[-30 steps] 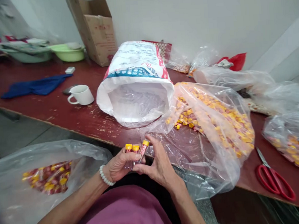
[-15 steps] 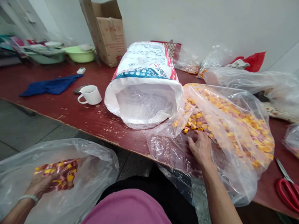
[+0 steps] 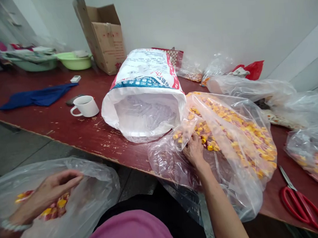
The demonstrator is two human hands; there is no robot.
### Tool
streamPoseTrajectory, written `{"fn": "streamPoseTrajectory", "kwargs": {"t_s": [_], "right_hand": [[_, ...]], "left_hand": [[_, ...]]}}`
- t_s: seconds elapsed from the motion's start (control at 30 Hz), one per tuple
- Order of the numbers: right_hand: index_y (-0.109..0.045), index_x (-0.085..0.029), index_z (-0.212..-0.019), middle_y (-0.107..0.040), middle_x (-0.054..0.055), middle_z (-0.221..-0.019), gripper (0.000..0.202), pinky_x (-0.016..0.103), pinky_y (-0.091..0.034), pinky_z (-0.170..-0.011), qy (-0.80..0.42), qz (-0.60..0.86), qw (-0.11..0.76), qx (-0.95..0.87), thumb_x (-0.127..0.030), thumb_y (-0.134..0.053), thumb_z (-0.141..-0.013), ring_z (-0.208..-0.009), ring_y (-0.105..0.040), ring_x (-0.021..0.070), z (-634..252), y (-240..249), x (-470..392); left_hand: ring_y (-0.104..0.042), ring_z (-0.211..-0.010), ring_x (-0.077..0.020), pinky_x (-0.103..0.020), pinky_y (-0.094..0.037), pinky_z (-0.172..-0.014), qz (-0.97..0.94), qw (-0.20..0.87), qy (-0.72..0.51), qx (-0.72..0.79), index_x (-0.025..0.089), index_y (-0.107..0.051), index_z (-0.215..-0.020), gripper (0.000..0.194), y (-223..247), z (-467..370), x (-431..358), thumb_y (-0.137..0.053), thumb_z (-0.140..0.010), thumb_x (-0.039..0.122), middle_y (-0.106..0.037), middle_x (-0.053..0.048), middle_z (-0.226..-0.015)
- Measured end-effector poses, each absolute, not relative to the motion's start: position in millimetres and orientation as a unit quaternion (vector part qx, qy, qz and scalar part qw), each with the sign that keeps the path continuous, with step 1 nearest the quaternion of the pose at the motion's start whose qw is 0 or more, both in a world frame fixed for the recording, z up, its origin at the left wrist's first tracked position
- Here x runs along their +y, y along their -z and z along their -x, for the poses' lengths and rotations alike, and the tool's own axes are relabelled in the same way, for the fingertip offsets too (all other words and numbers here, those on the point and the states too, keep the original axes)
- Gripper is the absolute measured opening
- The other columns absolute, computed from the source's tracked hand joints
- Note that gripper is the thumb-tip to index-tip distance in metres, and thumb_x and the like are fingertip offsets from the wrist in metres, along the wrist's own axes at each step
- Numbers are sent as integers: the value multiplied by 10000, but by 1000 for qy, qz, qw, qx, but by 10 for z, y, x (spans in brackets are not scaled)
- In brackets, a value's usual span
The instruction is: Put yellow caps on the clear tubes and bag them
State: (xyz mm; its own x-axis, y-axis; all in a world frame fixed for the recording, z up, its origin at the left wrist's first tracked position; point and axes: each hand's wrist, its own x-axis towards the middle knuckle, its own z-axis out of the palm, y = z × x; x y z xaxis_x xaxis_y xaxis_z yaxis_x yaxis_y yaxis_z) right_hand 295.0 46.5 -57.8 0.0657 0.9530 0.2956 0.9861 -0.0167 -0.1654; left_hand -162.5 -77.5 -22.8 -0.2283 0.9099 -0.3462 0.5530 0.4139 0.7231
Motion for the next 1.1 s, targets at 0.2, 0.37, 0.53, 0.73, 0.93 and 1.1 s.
{"fn": "streamPoseTrajectory", "kwargs": {"t_s": [0.2, 0.37, 0.53, 0.73, 0.93, 1.1], "right_hand": [[-604, -195, -1140, -565, 107, -1176, 328, 368, -413, -887, 58, 657, 155, -736, -250, -455, -853, -1046, -516, 241, -2943, 561, 191], [-591, -198, -1166, -577, 90, -1191, 359, 377, -397, -918, 110, 651, 162, -733, -141, -424, -853, -1060, -512, 223, -3106, 562, -191], [-673, -230, -1006, -641, 58, -959, 267, 340, -431, -804, 187, 617, 180, -743, -148, -465, -859, -855, -511, 207, -3177, 581, -343], [-669, -170, -922, -579, 90, -868, 228, 305, -461, -708, 163, 613, 206, -745, -154, -447, -869, -810, -536, 197, -3160, 645, -322], [-619, -182, -1008, -565, 87, -917, 245, 296, -489, -712, 124, 630, 243, -727, -167, -406, -888, -807, -568, 181, -3165, 789, -320], [-595, -159, -1010, -568, 101, -935, 225, 342, -502, -761, 116, 622, 267, -727, -166, -414, -878, -851, -562, 202, -3174, 809, -306]], "left_hand": [[-546, -1030, -225, -344, -381, -956, -785, 148, -358, 482, 208, -650, -1036, 318, 158, 424, 324, -451, -804, 123, -642, -82, -1079], [-493, -1012, -272, -402, -382, -873, -875, 60, -228, 422, 165, -647, -984, 363, 335, -193, 1033, -451, -717, 17, -621, -138, -1057], [-517, -832, -228, -362, -393, -795, -883, 54, -211, 417, 168, -628, -788, 233, 406, -234, 1260, -515, -638, 30, -605, -84, -814], [-525, -758, -194, -302, -426, -722, -854, 28, -243, 458, 147, -635, -779, 300, 333, 33, 1569, -423, -634, -7, -557, -73, -762], [-548, -808, -190, -289, -430, -744, -887, 27, -199, 416, 183, -641, -1077, 532, 375, -151, 1885, -451, -628, -28, -592, -59, -826], [-521, -783, -177, -274, -391, -718, -910, 22, -152, 384, 185, -647, -1082, 509, 322, -274, 2075, -526, -627, -11, -591, -48, -856]]}}
